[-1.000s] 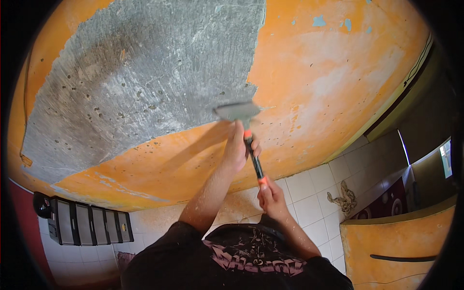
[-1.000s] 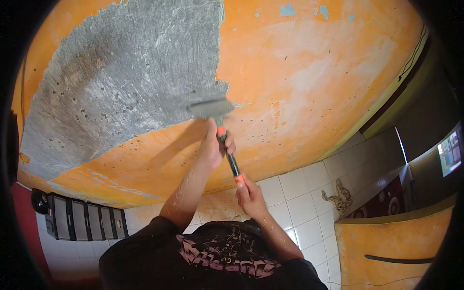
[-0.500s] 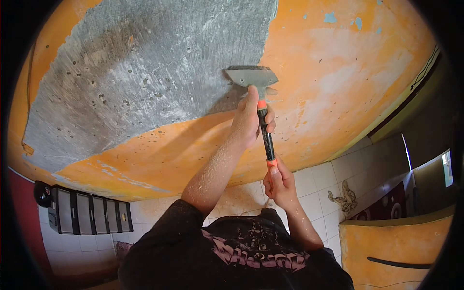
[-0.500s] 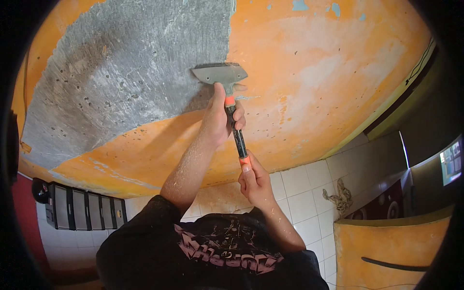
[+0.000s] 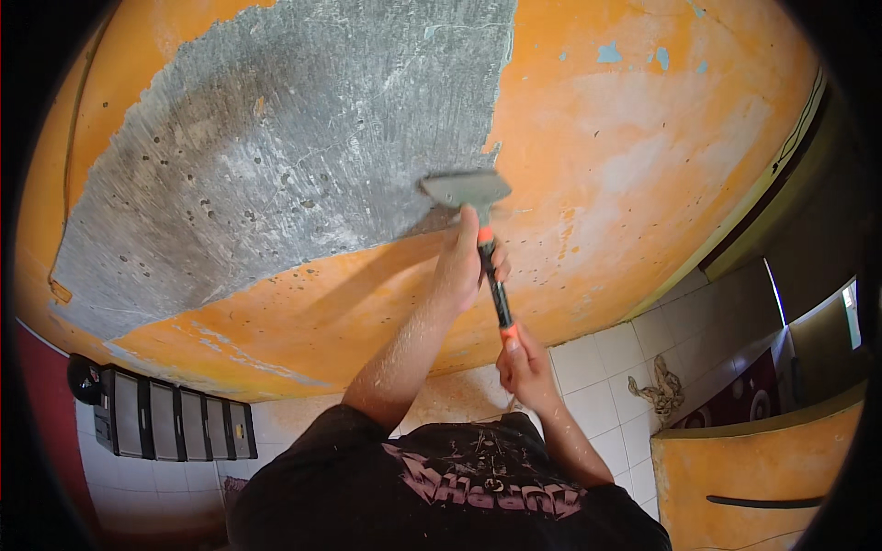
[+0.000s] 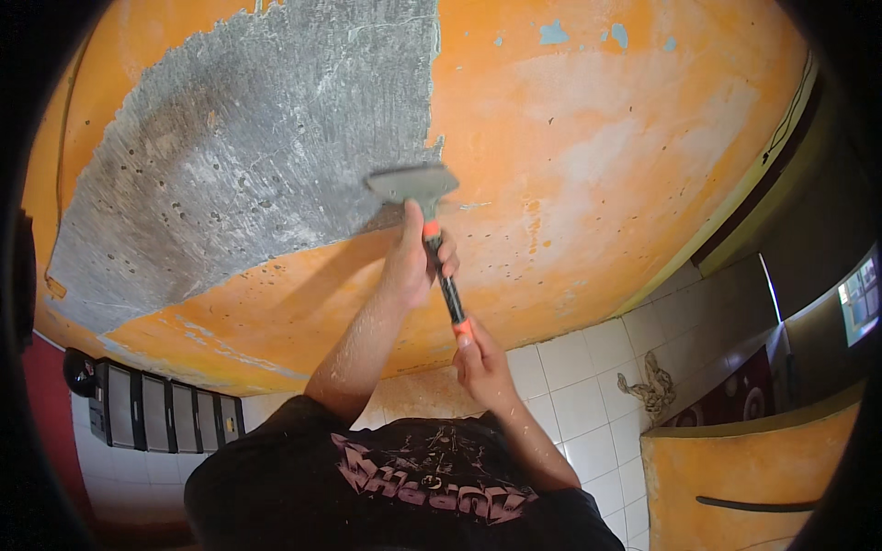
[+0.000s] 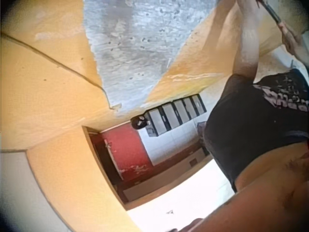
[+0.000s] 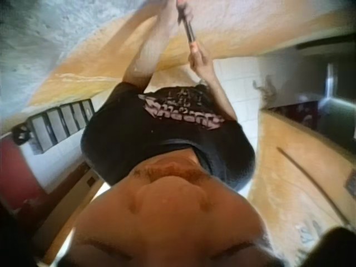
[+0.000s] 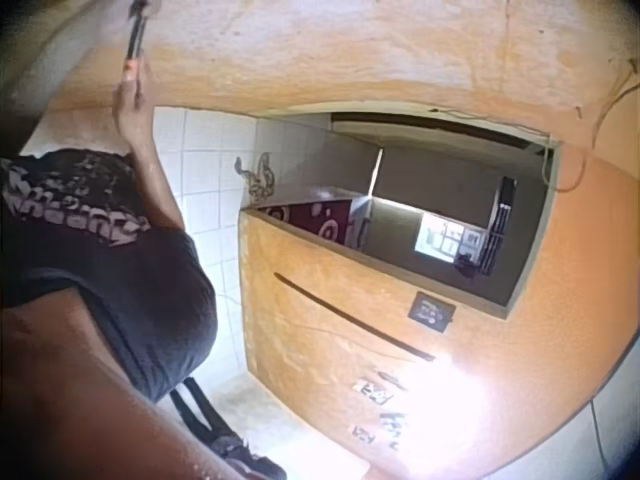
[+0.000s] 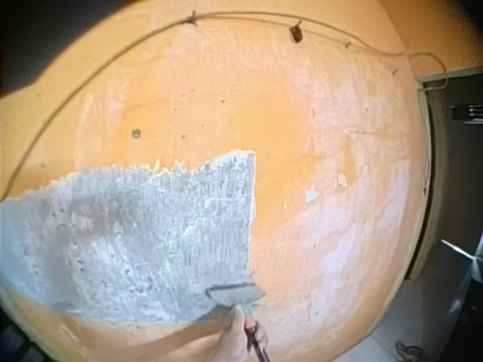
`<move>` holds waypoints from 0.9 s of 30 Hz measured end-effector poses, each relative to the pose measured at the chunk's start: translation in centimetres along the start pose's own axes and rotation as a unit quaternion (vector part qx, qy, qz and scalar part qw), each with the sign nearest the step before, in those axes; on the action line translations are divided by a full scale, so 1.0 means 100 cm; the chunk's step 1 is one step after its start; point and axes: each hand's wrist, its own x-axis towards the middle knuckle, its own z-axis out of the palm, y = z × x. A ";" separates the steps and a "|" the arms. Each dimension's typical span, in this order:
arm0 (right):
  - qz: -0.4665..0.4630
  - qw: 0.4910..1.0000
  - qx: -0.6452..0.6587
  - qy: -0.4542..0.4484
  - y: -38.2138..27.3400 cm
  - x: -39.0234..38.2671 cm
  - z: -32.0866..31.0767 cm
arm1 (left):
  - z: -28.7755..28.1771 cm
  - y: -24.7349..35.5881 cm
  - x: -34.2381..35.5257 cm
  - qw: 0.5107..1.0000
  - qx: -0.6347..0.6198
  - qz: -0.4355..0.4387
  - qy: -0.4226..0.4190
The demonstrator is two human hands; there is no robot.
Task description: The person scrapes old paint from an interior wall using a hand scraper, removing paint flakes from the wall surface.
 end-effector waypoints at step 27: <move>0.034 0.999 -0.016 0.012 -0.026 -0.009 0.016 | 0.004 0.018 0.005 0.999 -0.028 -0.014 -0.028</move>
